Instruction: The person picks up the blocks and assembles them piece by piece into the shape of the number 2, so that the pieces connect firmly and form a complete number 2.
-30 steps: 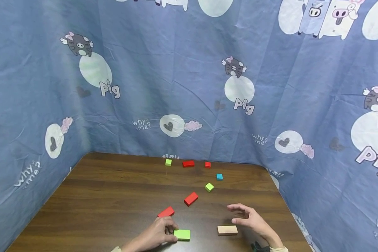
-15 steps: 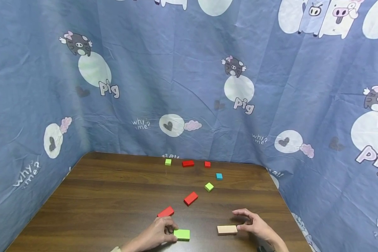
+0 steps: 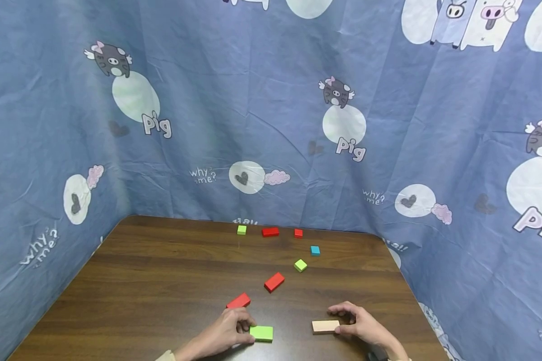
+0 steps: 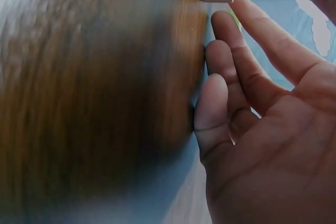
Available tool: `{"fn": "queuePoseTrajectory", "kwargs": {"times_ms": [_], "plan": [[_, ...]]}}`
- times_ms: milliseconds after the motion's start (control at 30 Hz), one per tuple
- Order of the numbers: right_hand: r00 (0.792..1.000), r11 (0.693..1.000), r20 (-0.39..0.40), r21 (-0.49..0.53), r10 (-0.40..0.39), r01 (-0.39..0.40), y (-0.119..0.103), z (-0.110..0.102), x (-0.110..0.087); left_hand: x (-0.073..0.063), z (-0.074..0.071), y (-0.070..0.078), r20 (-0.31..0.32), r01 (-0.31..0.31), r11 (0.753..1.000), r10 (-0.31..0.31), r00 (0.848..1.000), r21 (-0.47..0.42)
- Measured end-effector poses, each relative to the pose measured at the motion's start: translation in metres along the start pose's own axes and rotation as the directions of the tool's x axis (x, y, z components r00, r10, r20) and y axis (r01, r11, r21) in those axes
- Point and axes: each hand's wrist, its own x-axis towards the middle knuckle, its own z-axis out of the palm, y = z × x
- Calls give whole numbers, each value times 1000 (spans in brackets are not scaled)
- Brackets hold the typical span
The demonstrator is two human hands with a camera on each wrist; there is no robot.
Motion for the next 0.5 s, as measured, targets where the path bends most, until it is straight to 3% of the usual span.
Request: {"fn": "queuePoseTrajectory", "kwargs": {"times_ms": [267, 500], "plan": [[996, 996, 30, 28, -86, 85, -5, 3, 1, -1, 1, -2, -3, -18, 1000, 18, 1000, 1], [998, 996, 42, 79, -53, 49, -3, 4, 1, 0, 1, -1, -7, -21, 1000, 21, 1000, 9]]}}
